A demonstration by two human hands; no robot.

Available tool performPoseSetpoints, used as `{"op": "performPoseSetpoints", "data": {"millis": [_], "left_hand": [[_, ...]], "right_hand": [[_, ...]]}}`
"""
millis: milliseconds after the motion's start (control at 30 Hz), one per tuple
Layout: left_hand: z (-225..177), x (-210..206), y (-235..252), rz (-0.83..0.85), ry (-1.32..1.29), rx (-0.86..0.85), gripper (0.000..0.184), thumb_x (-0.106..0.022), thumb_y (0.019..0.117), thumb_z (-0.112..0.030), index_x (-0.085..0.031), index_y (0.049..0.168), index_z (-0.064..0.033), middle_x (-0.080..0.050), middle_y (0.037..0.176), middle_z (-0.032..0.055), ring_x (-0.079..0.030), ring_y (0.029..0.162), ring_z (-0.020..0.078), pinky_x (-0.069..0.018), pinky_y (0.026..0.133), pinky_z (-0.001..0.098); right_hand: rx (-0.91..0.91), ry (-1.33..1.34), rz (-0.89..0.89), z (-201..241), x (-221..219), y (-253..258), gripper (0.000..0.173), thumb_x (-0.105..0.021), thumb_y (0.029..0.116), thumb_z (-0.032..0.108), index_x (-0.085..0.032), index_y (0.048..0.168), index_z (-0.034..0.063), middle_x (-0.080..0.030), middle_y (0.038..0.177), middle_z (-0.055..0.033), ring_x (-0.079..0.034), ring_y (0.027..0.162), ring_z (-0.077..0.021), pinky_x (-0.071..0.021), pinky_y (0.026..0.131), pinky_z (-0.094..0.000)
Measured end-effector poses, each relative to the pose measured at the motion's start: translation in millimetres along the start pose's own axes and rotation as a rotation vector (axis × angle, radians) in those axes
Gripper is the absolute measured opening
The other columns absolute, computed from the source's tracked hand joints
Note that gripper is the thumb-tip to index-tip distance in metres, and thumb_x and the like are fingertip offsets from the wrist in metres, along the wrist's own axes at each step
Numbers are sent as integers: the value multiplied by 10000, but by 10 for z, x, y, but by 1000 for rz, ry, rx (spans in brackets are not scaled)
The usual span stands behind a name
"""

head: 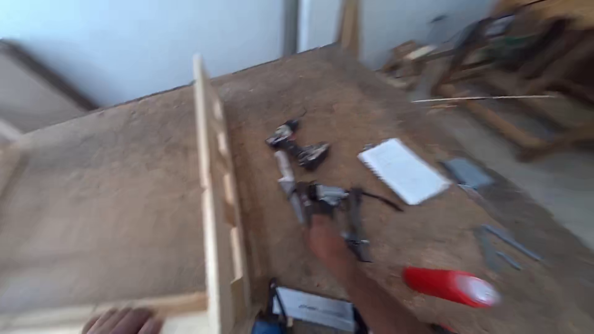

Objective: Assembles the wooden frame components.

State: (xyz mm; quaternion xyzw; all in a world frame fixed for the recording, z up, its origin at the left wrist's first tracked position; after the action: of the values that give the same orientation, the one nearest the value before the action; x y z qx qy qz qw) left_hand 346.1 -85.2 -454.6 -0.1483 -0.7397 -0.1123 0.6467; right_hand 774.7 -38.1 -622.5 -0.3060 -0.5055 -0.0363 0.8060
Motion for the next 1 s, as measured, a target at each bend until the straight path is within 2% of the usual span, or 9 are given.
{"op": "performPoseSetpoints", "data": {"millis": [133, 300, 467, 533, 667, 733, 833, 900, 1000], "left_hand": [[99, -94, -10, -147, 48, -5, 728, -212, 1036, -664, -733, 843, -192, -706, 797, -1, -685, 824, 204, -540, 796, 488], [148, -141, -25, -210, 50, -25, 658, -252, 1029, -656, -722, 834, -239, -691, 785, -66, -664, 815, 142, -526, 783, 432], [150, -141, -69, -251, 50, -7, 651, -269, 1012, -666, -730, 825, -246, -690, 774, -66, -656, 795, 153, -506, 741, 429], [150, -129, -82, -254, 50, -10, 671, -255, 1012, -670, -736, 832, -239, -695, 780, -55, -665, 805, 163, -512, 757, 439], [164, -117, -98, -232, 47, -9, 678, -239, 1008, -679, -737, 839, -251, -705, 790, -61, -682, 832, 158, -527, 808, 442], [161, -109, -105, -218, 46, -5, 682, -230, 1006, -681, -737, 846, -255, -696, 779, -62, -676, 818, 159, -522, 803, 437], [156, -97, -121, -205, 36, -6, 687, -230, 1001, -688, -729, 830, -247, -677, 754, -49, -661, 783, 177, -514, 778, 443], [148, -77, -124, -148, 52, -9, 687, -212, 1003, -680, -709, 809, -246, -667, 750, -44, -662, 796, 182, -514, 795, 445], [146, 52, -47, 96, 95, -31, 698, -162, 1020, -661, -665, 820, -220, -666, 792, -14, -677, 851, 199, -512, 820, 458]], "right_hand": [[5, -199, -173, 80, -209, 325, 546, -621, 1003, 291, -475, 1371, -84, -585, 1253, -362, -654, 1055, -537, -557, 803, -667], [-92, -290, -158, 173, -209, 516, 519, -705, 907, 248, -532, 1252, -98, -604, 1218, -331, -659, 1060, -497, -562, 799, -626], [-106, 3, 45, 192, 170, 657, 441, -724, 875, 423, -697, 881, -17, -694, 957, -272, -674, 923, -456, -502, 742, -691], [-135, 292, 171, 140, 416, 591, 422, -699, 908, 353, -672, 1022, -52, -661, 969, -253, -641, 871, -390, -518, 755, -633], [-74, 652, 283, 90, 736, -4, 183, -577, 972, 217, -627, 1008, 44, -601, 725, -87, -571, 554, -172, -513, 509, -338], [67, 811, 254, 83, 764, -537, 200, -575, 979, 205, -614, 1089, 42, -616, 756, -96, -587, 565, -180, -524, 506, -331], [298, 982, 171, 115, 552, -1346, 513, -699, 888, 448, -589, 1165, 31, -657, 813, -81, -665, 629, -203, -614, 597, -392], [394, 1015, 158, 206, 430, -1837, 470, -644, 956, 376, -560, 1208, -11, -697, 853, -109, -712, 702, -259, -639, 675, -465], [427, 953, 107, 374, 424, -2537, 430, -578, 984, 373, -544, 1260, 45, -610, 700, -26, -616, 509, -183, -565, 442, -372]]}}
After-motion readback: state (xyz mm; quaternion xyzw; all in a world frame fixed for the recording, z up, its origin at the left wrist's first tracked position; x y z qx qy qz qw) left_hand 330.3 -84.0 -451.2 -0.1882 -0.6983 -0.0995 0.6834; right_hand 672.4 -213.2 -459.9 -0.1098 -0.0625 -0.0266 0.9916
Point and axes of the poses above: each hand's wrist, its own y-axis towards the middle knuckle, its own x-axis out of the back of the hand, z = x × y, the point moved 2 cm from there along y, towards the middle knuckle
